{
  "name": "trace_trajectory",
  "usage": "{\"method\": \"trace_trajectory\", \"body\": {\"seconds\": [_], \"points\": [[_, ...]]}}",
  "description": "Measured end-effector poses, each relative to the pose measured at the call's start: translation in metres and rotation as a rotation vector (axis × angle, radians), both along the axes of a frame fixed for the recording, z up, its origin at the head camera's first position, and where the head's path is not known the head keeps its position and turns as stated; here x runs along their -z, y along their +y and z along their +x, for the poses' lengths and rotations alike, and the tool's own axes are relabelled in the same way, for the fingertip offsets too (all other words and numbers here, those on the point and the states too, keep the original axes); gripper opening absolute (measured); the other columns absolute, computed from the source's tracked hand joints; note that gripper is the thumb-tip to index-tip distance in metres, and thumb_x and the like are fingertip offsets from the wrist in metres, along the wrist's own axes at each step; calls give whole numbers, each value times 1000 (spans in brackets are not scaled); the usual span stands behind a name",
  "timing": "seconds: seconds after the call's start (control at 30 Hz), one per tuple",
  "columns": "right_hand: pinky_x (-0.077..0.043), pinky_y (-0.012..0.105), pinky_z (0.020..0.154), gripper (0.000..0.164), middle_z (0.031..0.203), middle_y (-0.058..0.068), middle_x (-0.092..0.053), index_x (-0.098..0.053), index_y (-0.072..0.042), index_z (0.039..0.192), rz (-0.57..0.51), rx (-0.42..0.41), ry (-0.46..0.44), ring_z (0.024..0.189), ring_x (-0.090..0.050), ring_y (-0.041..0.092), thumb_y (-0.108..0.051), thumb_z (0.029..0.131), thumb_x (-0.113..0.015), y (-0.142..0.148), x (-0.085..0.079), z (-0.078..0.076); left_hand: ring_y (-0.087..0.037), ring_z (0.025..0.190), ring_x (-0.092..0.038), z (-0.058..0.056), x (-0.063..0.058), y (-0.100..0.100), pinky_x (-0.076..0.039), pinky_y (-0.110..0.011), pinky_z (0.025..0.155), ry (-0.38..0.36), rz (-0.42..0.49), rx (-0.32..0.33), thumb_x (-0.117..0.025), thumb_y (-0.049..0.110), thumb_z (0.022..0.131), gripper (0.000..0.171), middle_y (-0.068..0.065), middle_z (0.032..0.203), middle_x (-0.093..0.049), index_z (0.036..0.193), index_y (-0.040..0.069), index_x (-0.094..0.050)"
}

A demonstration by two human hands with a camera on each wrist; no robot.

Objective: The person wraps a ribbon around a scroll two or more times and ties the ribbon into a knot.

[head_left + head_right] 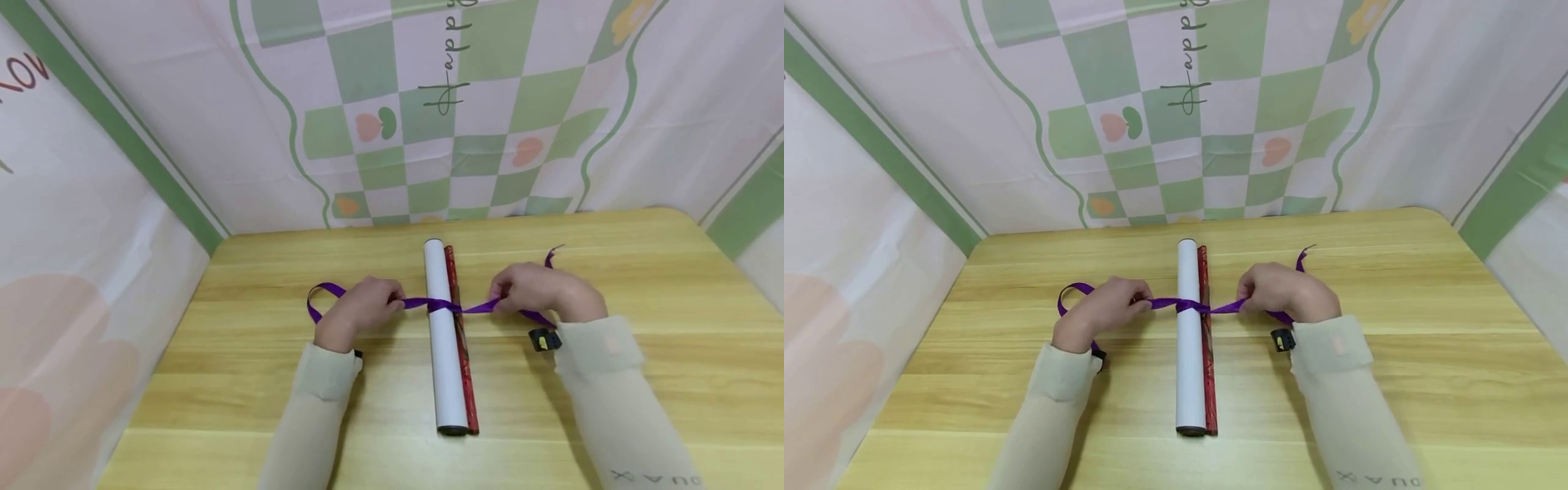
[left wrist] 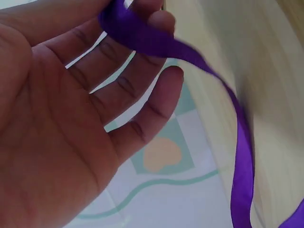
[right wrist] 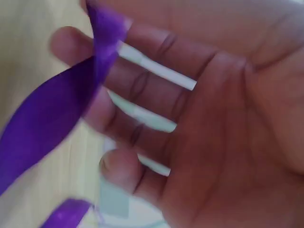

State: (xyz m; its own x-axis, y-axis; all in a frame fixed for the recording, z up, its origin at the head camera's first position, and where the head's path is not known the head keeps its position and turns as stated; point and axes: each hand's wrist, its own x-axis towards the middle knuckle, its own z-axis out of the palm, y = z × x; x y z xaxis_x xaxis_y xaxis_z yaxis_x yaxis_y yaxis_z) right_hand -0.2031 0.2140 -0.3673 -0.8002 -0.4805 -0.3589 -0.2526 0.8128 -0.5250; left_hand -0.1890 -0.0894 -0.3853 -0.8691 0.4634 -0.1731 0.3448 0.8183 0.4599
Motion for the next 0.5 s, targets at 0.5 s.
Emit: {"method": "trace_trajectory", "body": {"seconds": [0.5], "points": [[-47, 26, 66, 14, 76, -4, -67, -71, -12, 79, -26, -111, 144, 70, -56, 10, -15, 92, -76, -49, 9, 5, -16, 91, -71, 4, 12, 35, -59, -33, 87, 267, -16, 64, -62, 20, 107, 19, -1, 103, -79, 109, 13, -80]]}}
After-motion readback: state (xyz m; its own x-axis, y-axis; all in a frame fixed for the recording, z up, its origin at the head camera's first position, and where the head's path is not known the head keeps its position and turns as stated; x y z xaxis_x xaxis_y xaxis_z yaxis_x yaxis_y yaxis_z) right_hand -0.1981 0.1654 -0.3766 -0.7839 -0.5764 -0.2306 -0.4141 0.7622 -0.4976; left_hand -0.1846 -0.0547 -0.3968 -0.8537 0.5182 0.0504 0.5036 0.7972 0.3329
